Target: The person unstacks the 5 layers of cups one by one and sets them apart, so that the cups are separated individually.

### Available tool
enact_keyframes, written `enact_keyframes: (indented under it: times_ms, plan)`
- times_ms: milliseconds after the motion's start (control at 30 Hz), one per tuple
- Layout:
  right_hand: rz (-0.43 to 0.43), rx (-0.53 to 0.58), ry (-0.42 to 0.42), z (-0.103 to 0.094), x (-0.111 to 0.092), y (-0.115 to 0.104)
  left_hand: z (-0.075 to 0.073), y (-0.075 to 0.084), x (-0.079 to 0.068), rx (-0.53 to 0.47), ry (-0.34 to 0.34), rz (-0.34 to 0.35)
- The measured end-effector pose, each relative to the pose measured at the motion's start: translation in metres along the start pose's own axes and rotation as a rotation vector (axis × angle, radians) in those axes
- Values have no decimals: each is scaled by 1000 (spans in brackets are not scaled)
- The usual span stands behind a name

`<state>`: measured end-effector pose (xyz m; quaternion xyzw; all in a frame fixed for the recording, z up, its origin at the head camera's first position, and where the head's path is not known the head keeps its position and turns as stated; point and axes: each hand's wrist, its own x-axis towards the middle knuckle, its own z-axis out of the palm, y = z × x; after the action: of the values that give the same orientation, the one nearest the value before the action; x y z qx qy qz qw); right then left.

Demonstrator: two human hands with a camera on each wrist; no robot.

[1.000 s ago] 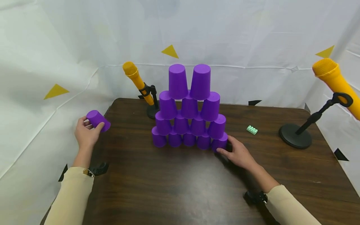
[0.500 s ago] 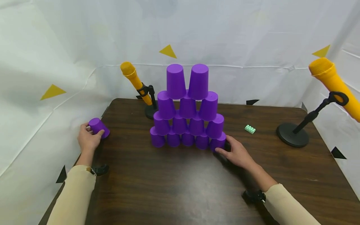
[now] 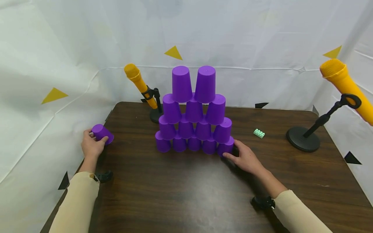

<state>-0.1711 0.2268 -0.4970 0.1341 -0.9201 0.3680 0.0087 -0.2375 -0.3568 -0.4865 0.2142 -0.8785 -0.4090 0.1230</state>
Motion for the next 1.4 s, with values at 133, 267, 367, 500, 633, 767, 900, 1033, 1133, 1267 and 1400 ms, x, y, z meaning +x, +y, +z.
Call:
enact_keyframes:
  times_ms: [133, 267, 367, 500, 633, 767, 900, 1033, 1133, 1267, 1400]
  plan:
    - [5, 2, -4, 0, 0, 0, 0, -2, -1, -4, -12, -2]
    - [6, 3, -7, 0, 0, 0, -1, -4, -2, -8, -12, -1]
    - [3, 0, -7, 0, 1, 1, -2, -5, -2, -11, -17, 0]
    - [0, -3, -4, 1, 1, 1, -2, -7, -2, -15, -29, -5]
    - [-3, 1, 2, 1, 0, 1, -2, -8, -2, -17, -22, -3]
    - [-7, 7, 9, 1, -1, 1, -4, -3, -4, -47, 46, 1]
    - [-8, 10, 5, 0, -1, 0, -7, 15, -7, -131, 200, 27]
    - [-18, 8, 7, 0, -1, 2, -9, 53, -15, -329, 391, 156]
    - [-23, 8, 12, 0, -1, 2, -14, 105, -36, -516, 472, 340]
    - [-24, 7, 10, 0, -1, 3, -19, 178, -71, -682, 385, 545]
    - [-28, 7, 9, 1, 0, 2, -18, 234, -100, -704, 123, 647]
